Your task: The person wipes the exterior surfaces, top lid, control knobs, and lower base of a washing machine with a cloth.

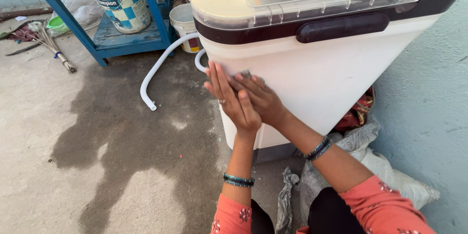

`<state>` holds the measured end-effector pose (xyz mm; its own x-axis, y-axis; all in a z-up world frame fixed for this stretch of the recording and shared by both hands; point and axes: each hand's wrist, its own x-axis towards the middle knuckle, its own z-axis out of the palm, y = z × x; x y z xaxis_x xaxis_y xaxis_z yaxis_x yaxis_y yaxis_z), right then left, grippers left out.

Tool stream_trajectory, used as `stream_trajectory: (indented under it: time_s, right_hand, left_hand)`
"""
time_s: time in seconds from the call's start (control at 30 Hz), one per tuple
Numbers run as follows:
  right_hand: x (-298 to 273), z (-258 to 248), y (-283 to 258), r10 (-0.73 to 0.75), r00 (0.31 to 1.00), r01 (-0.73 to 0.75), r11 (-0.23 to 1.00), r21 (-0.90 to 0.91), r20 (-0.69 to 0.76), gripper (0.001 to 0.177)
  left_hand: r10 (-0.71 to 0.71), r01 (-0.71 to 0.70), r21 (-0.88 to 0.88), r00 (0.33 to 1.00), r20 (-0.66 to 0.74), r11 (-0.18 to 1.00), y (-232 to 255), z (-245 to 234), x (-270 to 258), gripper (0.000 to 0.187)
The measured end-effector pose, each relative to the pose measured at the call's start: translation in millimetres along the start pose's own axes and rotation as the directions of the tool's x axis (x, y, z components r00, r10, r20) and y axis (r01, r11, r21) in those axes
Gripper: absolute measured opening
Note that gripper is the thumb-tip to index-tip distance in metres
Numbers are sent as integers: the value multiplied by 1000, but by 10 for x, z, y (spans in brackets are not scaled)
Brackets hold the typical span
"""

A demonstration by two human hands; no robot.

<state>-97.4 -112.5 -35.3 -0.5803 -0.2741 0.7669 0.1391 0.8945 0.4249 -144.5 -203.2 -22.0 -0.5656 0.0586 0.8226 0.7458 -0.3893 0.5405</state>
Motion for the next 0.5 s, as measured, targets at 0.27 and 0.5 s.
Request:
stream_trajectory:
  time_s: [0.27, 0.5]
  right_hand:
    - [315, -303, 326, -131, 991, 123, 958, -259, -14, 43]
    - [414, -198, 171, 103, 985, -120, 986, -115, -140, 39]
  left_hand:
    - [57, -61, 99, 998, 41, 993, 103, 71, 272, 65]
    - [65, -64, 28, 997, -52, 998, -38, 115, 180, 66]
